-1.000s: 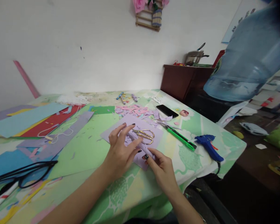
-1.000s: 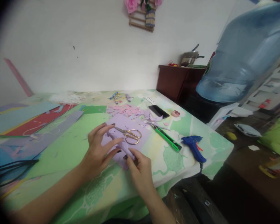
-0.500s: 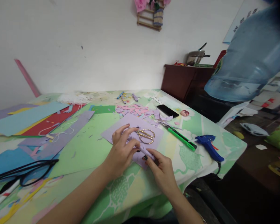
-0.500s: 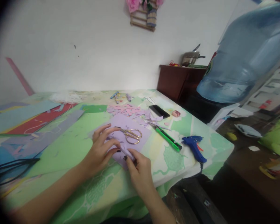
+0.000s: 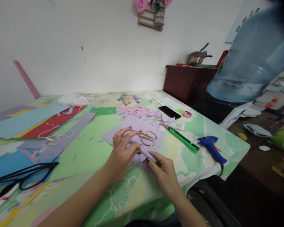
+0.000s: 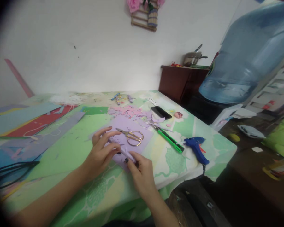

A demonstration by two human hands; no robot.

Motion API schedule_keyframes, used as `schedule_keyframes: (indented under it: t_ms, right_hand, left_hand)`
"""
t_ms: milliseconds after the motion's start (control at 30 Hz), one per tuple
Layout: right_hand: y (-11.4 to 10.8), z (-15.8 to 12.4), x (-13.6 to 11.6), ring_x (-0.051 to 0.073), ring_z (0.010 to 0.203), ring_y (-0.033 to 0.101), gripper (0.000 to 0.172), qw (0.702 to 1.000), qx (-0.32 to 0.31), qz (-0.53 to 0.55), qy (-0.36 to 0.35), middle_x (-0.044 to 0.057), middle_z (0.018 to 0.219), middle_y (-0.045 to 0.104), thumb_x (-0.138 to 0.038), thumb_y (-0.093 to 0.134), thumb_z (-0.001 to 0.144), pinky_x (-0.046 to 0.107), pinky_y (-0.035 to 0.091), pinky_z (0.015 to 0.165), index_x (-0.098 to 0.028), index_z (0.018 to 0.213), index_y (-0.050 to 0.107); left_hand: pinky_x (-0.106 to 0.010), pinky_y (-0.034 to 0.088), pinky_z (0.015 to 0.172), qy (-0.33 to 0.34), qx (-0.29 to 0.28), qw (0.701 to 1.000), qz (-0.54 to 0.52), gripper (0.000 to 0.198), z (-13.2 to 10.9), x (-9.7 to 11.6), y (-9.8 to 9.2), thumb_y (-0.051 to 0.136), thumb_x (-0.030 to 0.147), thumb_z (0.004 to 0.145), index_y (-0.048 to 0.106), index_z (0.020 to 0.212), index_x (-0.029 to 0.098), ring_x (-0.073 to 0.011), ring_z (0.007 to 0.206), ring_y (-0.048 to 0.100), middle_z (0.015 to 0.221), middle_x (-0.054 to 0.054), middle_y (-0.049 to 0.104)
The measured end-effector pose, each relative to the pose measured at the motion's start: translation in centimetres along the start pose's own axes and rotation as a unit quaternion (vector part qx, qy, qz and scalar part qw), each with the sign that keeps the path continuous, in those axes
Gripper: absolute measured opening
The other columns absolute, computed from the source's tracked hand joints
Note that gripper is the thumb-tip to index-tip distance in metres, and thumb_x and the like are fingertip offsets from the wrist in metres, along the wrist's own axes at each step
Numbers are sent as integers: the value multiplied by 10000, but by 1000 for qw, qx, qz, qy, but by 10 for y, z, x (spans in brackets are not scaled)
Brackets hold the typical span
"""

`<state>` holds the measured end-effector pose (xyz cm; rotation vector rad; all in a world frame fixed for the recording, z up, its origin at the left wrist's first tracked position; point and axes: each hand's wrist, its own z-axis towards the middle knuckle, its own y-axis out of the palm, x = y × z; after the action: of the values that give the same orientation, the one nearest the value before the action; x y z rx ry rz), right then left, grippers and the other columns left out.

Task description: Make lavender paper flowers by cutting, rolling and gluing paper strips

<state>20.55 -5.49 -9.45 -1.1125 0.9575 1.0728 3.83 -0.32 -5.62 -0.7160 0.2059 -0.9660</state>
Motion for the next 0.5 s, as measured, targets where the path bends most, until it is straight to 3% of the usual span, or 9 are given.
schedule_keyframes:
  t_ms: [500]
  right_hand:
    - [0, 0, -1, 132, 613, 545, 238, 995, -23, 88, 33, 15, 731, 671, -294, 610, 781, 226, 442, 574, -192, 963, 724]
  left_hand:
    - [-517, 347, 979, 24, 20, 999, 11, 134, 1, 0, 0, 532, 63, 849, 571, 769, 163, -304, 1216, 393, 1194, -110, 580]
